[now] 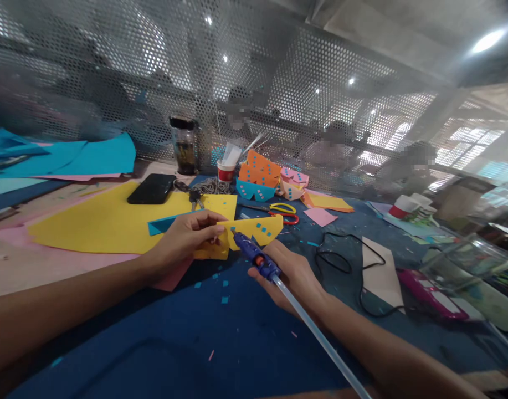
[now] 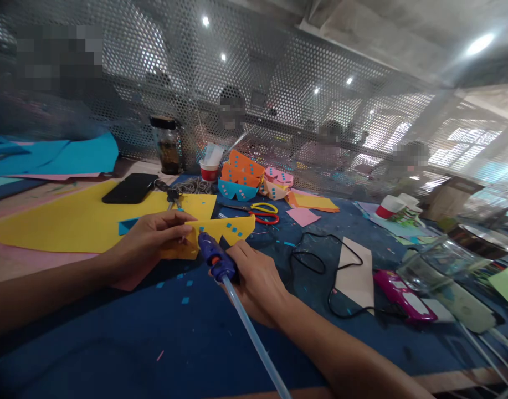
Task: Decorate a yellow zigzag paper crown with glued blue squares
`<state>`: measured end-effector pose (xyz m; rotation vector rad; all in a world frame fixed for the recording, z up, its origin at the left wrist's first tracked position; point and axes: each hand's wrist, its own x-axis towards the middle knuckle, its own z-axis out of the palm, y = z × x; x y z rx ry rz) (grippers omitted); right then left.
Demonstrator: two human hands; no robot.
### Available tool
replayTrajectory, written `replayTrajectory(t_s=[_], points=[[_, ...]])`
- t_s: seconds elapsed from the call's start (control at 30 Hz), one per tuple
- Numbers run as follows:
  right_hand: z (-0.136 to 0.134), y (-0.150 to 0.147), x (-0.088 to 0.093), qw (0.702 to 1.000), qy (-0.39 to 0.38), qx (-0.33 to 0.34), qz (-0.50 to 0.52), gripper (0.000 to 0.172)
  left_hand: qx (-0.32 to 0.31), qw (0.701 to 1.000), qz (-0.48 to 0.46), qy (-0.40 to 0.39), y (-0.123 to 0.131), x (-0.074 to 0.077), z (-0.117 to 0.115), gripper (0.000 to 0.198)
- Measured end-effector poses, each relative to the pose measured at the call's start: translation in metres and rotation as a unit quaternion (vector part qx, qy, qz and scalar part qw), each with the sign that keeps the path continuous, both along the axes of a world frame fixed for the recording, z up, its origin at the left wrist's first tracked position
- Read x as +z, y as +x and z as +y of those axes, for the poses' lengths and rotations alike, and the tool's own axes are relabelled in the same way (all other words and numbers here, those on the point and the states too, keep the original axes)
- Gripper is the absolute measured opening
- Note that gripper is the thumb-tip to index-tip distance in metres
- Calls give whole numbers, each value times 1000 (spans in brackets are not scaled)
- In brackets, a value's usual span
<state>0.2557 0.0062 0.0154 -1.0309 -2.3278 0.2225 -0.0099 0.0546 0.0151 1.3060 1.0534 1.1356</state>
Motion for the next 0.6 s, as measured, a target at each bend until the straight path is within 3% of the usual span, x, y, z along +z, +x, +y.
replayTrajectory(t_s=[0.27, 0.43, 0.6], points=[[-4, 0, 4, 997, -20, 17, 75, 17, 14, 1000, 24, 11, -1, 0, 2, 38], [-6, 0, 7, 983, -89, -2, 162, 18, 25, 999, 35, 18, -3, 1, 4, 38], [-8, 1, 10, 966, -178, 1, 186, 22, 29, 998, 42, 28, -2, 3, 3, 33]])
